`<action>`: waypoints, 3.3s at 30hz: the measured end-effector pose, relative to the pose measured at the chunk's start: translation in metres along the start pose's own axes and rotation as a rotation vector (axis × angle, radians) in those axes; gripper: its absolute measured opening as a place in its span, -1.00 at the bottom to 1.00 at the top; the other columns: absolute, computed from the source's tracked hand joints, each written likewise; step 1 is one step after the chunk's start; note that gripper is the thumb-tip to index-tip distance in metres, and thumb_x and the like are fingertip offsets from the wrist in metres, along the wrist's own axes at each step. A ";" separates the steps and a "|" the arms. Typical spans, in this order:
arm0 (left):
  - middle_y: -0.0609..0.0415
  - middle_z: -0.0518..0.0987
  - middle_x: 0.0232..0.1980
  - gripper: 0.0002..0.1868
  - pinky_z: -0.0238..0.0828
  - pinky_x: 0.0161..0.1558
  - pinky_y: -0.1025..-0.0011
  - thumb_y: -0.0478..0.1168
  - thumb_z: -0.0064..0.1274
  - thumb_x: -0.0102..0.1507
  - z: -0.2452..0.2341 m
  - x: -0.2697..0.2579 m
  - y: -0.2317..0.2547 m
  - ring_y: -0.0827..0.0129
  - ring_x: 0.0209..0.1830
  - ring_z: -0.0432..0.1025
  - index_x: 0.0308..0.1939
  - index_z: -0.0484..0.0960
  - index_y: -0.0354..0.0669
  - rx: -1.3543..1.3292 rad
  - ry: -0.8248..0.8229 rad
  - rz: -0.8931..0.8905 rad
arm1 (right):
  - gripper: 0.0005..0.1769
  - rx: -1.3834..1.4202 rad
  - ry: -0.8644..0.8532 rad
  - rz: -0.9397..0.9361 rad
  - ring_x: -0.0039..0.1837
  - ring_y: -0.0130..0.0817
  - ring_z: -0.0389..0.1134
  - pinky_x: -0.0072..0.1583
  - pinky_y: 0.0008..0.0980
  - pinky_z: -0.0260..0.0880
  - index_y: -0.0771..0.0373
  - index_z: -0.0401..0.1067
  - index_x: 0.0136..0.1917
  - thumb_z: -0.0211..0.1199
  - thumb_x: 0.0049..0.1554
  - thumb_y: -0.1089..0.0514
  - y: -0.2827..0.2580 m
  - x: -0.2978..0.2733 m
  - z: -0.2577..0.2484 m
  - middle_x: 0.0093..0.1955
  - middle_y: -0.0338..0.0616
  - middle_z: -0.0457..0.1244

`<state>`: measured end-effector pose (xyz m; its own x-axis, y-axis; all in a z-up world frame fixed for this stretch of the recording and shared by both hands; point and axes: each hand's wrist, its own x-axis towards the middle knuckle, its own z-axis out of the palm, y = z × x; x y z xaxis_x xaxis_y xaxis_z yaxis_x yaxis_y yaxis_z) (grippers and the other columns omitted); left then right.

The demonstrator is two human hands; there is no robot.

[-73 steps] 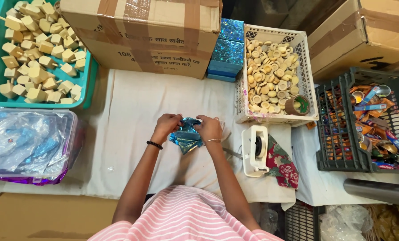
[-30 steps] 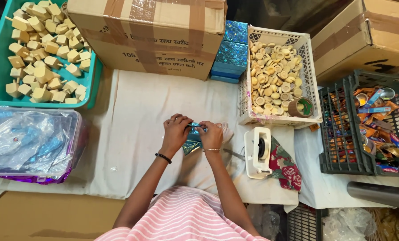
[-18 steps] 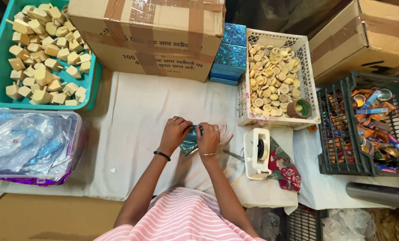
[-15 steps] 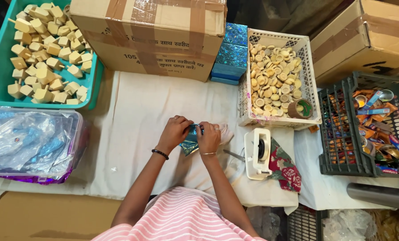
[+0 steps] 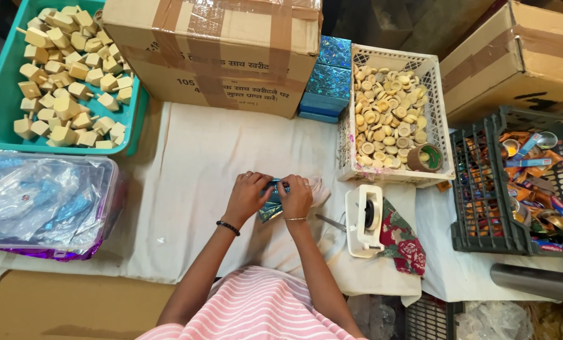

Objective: The person wraps a small rectangular box with shiny blue foil paper, folding the edges and securing them with clear tape. They then pick up a small wooden toy from a green tray and wipe it with a white cloth.

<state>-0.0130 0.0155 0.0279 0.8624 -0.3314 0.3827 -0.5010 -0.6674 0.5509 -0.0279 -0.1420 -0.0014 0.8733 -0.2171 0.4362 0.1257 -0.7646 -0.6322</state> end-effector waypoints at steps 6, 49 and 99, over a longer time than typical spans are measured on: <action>0.10 0.65 0.09 -0.55 0.25 0.20 0.19 -0.23 0.21 0.16 0.009 -0.017 -0.014 0.21 0.05 0.49 0.15 0.61 -0.10 0.103 -0.031 0.062 | -0.87 -0.051 0.013 -0.121 0.00 -0.08 0.34 0.06 -0.15 0.33 0.17 0.46 -0.20 0.41 0.00 0.23 0.002 -0.001 -0.002 -0.15 -0.15 0.33; 0.08 0.67 0.15 -0.62 0.23 0.19 0.16 -0.44 -0.04 0.19 0.045 -0.027 0.006 0.36 0.25 0.49 0.02 0.70 -0.08 0.308 0.022 -0.156 | -0.68 0.237 -0.169 1.112 0.01 -0.45 0.32 0.11 -0.34 0.30 0.20 0.63 0.09 0.43 0.09 0.04 0.225 -0.124 -0.209 -0.03 -0.19 0.41; 0.09 0.68 0.12 -0.66 0.26 0.14 0.21 -0.42 0.07 0.18 0.039 -0.025 0.008 0.36 0.23 0.50 0.00 0.72 -0.05 0.139 0.057 -0.217 | -0.66 -0.487 0.124 0.803 -0.12 -0.15 0.46 -0.02 -0.20 0.43 -0.01 0.65 0.13 0.47 0.07 -0.02 0.174 -0.111 -0.225 -0.19 -0.13 0.44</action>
<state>-0.0356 -0.0078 -0.0056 0.9410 -0.1355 0.3100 -0.2870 -0.8051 0.5190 -0.2091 -0.3878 -0.0157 0.5532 -0.8302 0.0693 -0.7260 -0.5212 -0.4486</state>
